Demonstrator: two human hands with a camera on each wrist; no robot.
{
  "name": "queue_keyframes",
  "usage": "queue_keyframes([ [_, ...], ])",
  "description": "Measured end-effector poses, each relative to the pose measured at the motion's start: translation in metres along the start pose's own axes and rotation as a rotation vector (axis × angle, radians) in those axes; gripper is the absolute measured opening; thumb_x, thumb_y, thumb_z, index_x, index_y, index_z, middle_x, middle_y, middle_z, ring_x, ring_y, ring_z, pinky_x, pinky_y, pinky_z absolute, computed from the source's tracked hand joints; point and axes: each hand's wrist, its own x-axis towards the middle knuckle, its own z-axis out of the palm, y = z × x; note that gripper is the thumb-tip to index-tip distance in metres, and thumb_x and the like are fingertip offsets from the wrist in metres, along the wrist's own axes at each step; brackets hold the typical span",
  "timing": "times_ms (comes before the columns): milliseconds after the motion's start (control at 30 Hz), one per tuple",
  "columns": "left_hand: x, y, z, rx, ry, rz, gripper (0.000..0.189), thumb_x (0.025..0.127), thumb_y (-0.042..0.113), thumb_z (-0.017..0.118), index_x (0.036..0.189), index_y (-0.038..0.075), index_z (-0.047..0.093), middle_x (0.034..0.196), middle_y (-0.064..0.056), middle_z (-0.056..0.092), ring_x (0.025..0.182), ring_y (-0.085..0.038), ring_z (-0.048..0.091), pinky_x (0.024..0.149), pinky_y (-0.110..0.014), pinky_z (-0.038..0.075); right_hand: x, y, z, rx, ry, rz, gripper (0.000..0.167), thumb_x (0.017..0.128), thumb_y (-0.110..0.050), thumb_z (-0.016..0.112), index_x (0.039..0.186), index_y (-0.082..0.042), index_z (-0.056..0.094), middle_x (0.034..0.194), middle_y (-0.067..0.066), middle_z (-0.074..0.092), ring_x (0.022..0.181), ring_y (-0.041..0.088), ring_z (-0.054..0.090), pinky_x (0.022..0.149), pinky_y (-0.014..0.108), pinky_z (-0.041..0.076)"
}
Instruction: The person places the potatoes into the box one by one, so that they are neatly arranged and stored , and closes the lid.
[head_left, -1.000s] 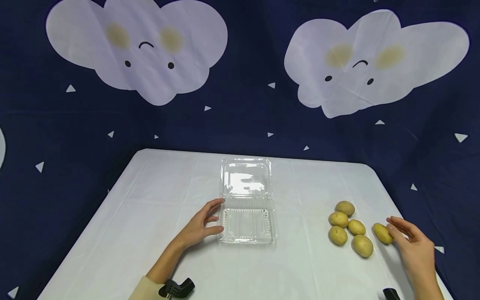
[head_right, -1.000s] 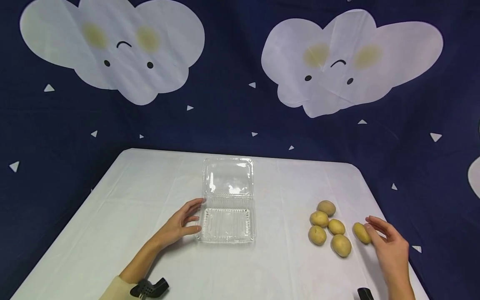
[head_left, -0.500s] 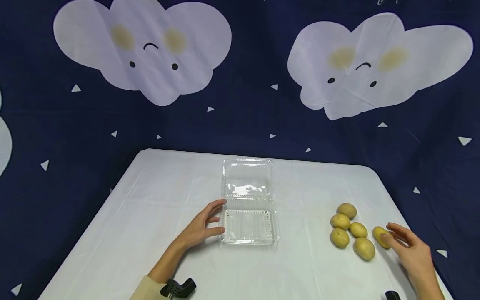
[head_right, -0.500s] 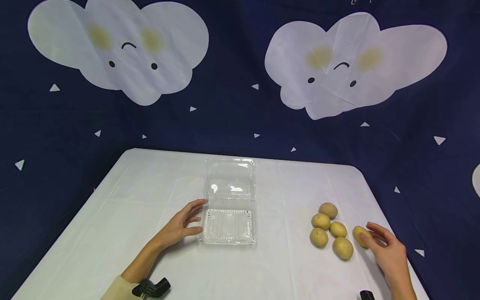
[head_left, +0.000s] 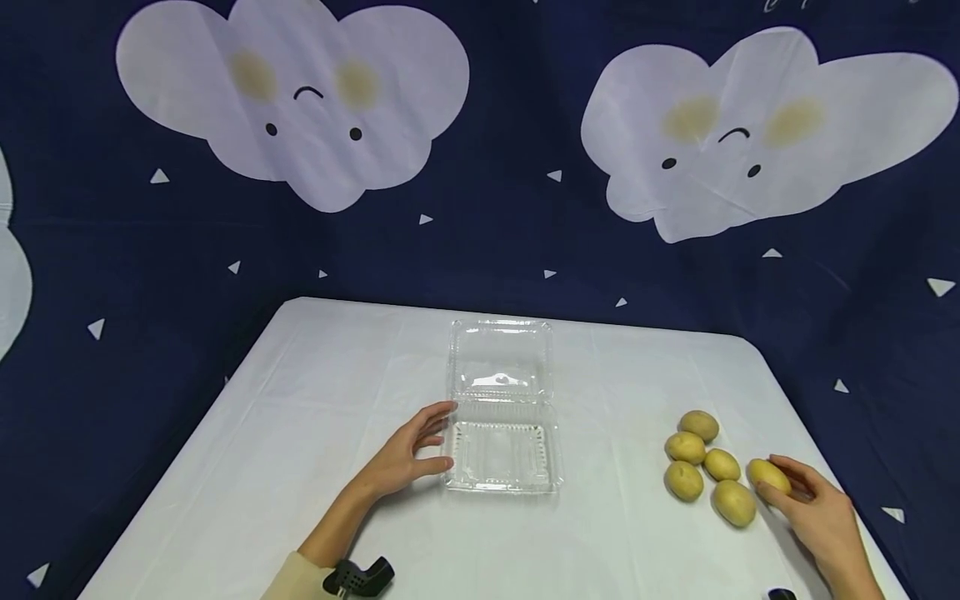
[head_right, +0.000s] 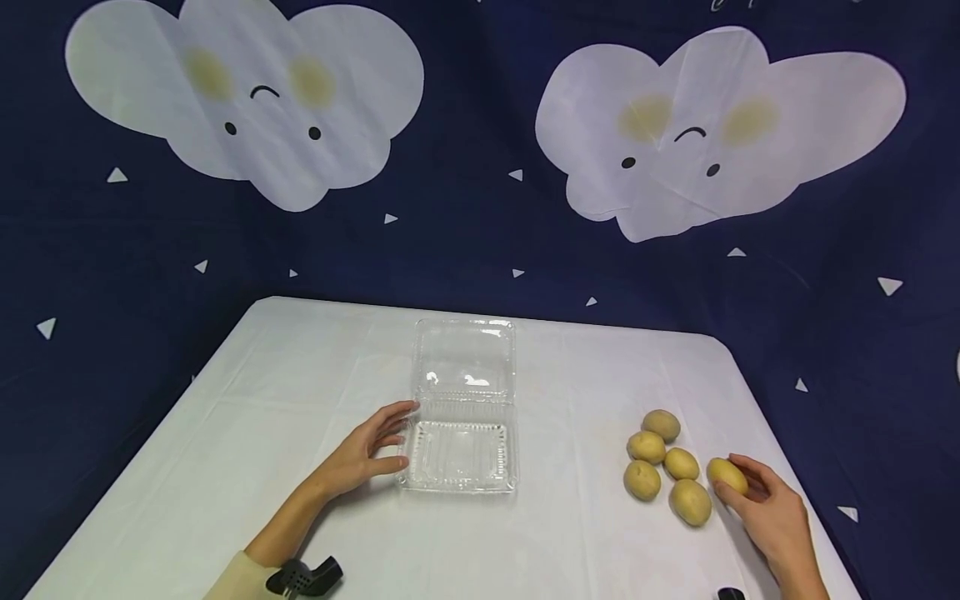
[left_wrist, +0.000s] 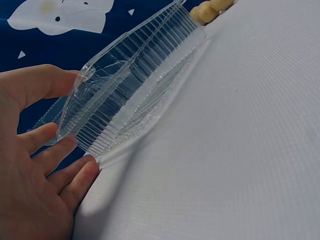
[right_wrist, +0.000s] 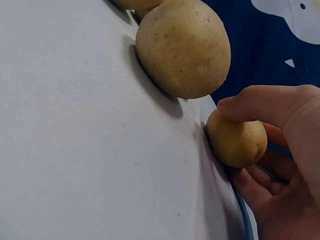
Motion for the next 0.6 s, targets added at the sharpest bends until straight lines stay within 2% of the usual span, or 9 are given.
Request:
queue_keyframes([
  [167, 0.003, -0.019, 0.0, 0.029, 0.016, 0.032, 0.08, 0.08, 0.003, 0.071, 0.147, 0.007, 0.027, 0.152, -0.016, 0.031, 0.138, -0.039, 0.034, 0.108, -0.051, 0.038, -0.004, 0.001, -0.002, -0.01, -0.004, 0.01, 0.074, 0.077, -0.046, 0.073, 0.139, -0.014, 0.048, 0.091, -0.043, 0.045, 0.077, -0.03, 0.043, 0.061, -0.002, 0.034],
  [267, 0.004, -0.027, 0.0, 0.044, 0.011, 0.042, 0.079, 0.081, 0.006, 0.072, 0.146, 0.013, 0.029, 0.153, -0.011, 0.032, 0.138, -0.035, 0.036, 0.109, -0.044, 0.041, -0.008, 0.002, -0.005, -0.047, -0.003, 0.013, 0.077, 0.077, -0.048, 0.073, 0.14, -0.013, 0.046, 0.091, -0.043, 0.045, 0.076, -0.032, 0.04, 0.06, -0.003, 0.033],
  [367, 0.004, -0.031, 0.001, 0.052, -0.001, 0.05, 0.078, 0.082, 0.011, 0.072, 0.146, 0.016, 0.03, 0.153, -0.008, 0.033, 0.138, -0.033, 0.037, 0.109, -0.039, 0.042, -0.009, 0.003, -0.007, -0.098, 0.019, 0.031, 0.077, 0.076, -0.051, 0.073, 0.138, -0.012, 0.048, 0.091, -0.036, 0.053, 0.073, -0.032, 0.038, 0.058, -0.001, 0.032],
  [500, 0.003, -0.031, 0.001, 0.047, 0.019, 0.035, 0.078, 0.08, 0.014, 0.074, 0.145, 0.019, 0.032, 0.152, -0.005, 0.034, 0.138, -0.032, 0.037, 0.109, -0.037, 0.042, -0.007, 0.003, -0.003, -0.121, 0.046, 0.068, 0.079, 0.073, -0.054, 0.074, 0.136, -0.011, 0.051, 0.092, -0.019, 0.064, 0.069, -0.029, 0.041, 0.056, 0.001, 0.034],
  [600, 0.004, -0.03, 0.001, 0.05, 0.022, 0.024, 0.078, 0.08, 0.015, 0.074, 0.145, 0.021, 0.032, 0.152, -0.003, 0.034, 0.138, -0.031, 0.037, 0.109, -0.035, 0.042, -0.004, 0.001, -0.001, -0.113, 0.083, 0.07, 0.078, 0.073, -0.052, 0.075, 0.134, -0.011, 0.053, 0.088, -0.023, 0.062, 0.067, -0.029, 0.042, 0.056, 0.0, 0.035],
])
